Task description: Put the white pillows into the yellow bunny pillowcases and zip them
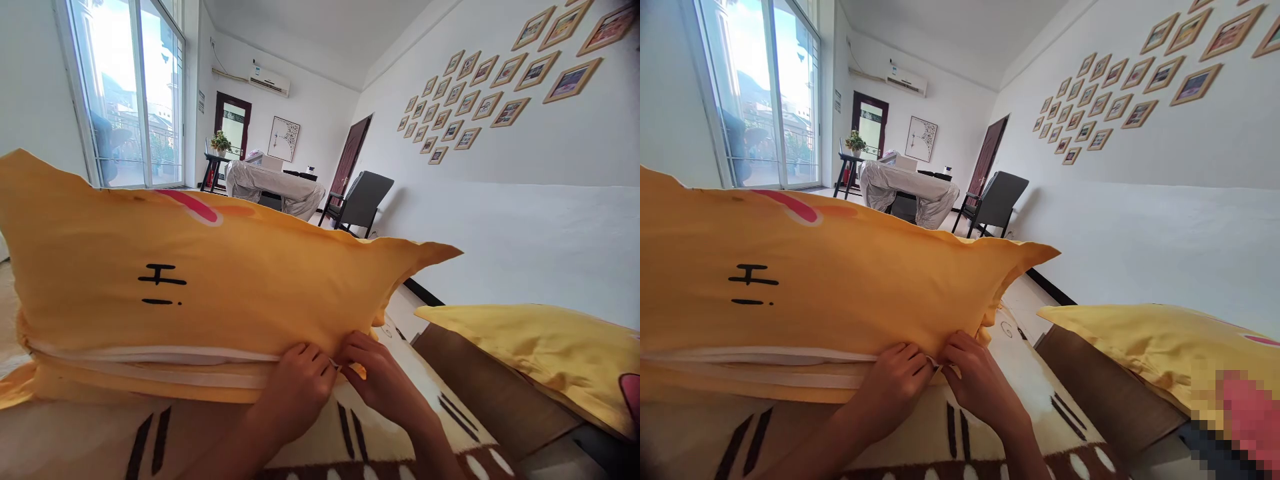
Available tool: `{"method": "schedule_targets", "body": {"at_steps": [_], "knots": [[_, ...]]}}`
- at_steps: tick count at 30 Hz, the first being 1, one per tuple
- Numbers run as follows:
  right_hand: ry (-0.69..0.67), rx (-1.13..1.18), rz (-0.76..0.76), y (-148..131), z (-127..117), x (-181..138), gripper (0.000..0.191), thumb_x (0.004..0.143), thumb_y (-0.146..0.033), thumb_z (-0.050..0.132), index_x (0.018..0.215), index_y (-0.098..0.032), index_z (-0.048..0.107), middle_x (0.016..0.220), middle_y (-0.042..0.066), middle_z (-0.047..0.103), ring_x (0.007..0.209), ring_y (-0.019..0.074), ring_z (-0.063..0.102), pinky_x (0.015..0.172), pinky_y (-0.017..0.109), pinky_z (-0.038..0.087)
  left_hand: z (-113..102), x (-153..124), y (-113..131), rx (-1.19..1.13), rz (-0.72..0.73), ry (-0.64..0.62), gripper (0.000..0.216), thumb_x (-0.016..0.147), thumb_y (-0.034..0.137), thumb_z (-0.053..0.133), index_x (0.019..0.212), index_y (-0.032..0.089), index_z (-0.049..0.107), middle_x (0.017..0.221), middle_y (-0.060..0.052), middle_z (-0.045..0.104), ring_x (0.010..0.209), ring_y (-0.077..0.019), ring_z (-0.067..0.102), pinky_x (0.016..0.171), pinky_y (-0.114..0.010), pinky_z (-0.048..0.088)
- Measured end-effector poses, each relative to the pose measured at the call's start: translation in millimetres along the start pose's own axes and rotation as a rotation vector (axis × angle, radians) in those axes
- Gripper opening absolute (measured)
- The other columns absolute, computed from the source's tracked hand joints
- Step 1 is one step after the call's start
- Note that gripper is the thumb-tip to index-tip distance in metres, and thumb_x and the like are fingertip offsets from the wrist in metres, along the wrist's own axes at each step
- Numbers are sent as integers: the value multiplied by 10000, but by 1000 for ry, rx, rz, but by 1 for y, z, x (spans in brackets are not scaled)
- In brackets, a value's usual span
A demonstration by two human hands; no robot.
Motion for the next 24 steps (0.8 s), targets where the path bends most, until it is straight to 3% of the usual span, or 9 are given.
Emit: {"method": "schedule_targets", "body": {"at_steps": [5,8,12,19,24], "knots": [[51,3,-5,1,0,2,183,786,-32,511,747,-192,592,771,34,591,755,165,566,630,267,441,8,-1,-1,-90,-109,-53,118,837,65,521,798,168,566,736,-9,579,677,-186,539,569,-314,347],[65,-11,-22,1,0,2,173,776,-41,506,738,-192,580,758,33,586,747,166,562,622,266,431,16,1,-2,-136,-241,-240,171,862,58,468,869,168,599,816,-26,629,720,-200,597,577,-299,375],[80,-29,-48,-1,-1,3,167,774,-52,497,735,-194,576,734,28,580,729,162,555,612,263,418,23,1,-6,-295,-469,-478,317,972,173,302,963,172,618,912,-54,678,785,-229,649,641,-321,441],[92,-8,-50,-3,-2,4,165,771,-44,516,740,-190,587,738,25,592,726,156,562,614,255,416,20,1,-12,-465,-606,-452,314,977,284,364,929,163,650,950,-72,699,864,-242,660,764,-353,476],[69,13,-52,-5,-2,5,187,748,-22,502,731,-193,576,750,24,597,751,164,564,631,264,420,23,-2,-13,-480,-615,-408,242,940,248,436,894,174,661,895,-53,702,811,-224,650,721,-321,458]]}}
Point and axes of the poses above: each hand's wrist, its own x-axis towards the middle knuckle, its own z-axis out of the palm, y = z × x, the point moved 5 cm from there along x, towards the middle knuckle
